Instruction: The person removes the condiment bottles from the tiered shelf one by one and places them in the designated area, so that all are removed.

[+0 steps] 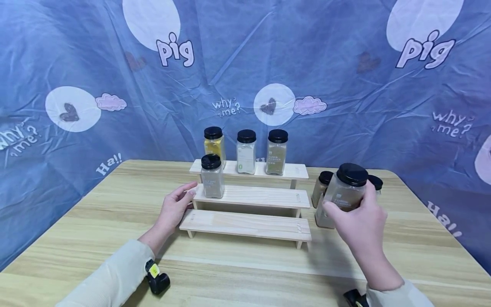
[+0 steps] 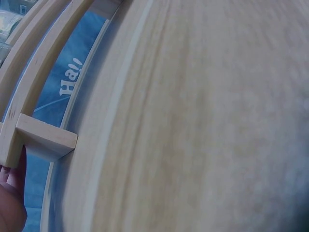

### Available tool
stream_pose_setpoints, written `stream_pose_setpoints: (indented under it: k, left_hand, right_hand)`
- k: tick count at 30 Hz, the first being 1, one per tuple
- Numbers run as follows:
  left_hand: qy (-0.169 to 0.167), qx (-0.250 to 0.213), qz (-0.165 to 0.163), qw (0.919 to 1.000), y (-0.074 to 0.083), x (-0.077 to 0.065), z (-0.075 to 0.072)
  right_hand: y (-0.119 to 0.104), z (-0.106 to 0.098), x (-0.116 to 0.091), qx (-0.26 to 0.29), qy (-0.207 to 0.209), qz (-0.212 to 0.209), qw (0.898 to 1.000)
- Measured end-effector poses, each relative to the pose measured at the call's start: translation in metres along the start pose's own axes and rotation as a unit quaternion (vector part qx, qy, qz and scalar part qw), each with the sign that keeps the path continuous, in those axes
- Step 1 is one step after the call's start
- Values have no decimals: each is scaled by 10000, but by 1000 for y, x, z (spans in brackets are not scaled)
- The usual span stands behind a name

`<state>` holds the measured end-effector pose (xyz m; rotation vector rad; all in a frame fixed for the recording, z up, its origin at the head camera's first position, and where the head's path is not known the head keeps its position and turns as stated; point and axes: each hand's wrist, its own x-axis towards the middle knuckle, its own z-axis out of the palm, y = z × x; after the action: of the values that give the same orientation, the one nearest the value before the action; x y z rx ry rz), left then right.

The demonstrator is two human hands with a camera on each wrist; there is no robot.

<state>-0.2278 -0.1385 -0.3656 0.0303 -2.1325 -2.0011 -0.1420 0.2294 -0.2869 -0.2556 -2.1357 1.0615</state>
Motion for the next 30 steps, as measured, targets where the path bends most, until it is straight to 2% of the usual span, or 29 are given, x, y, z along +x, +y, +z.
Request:
stream_pose_setpoints:
  k: [16, 23, 30]
  left_hand:
    - [11, 45, -16, 10000, -1, 0, 0]
    - [42, 51, 23, 10000, 1, 1, 0]
    - [33, 32, 11, 10000, -1, 1, 0]
  right_hand:
    - [24, -15, 15, -523, 91, 387, 9978]
    - [40, -18, 23, -748, -460, 848, 9925]
    - [68, -17, 29, -360, -1188, 1106, 9861]
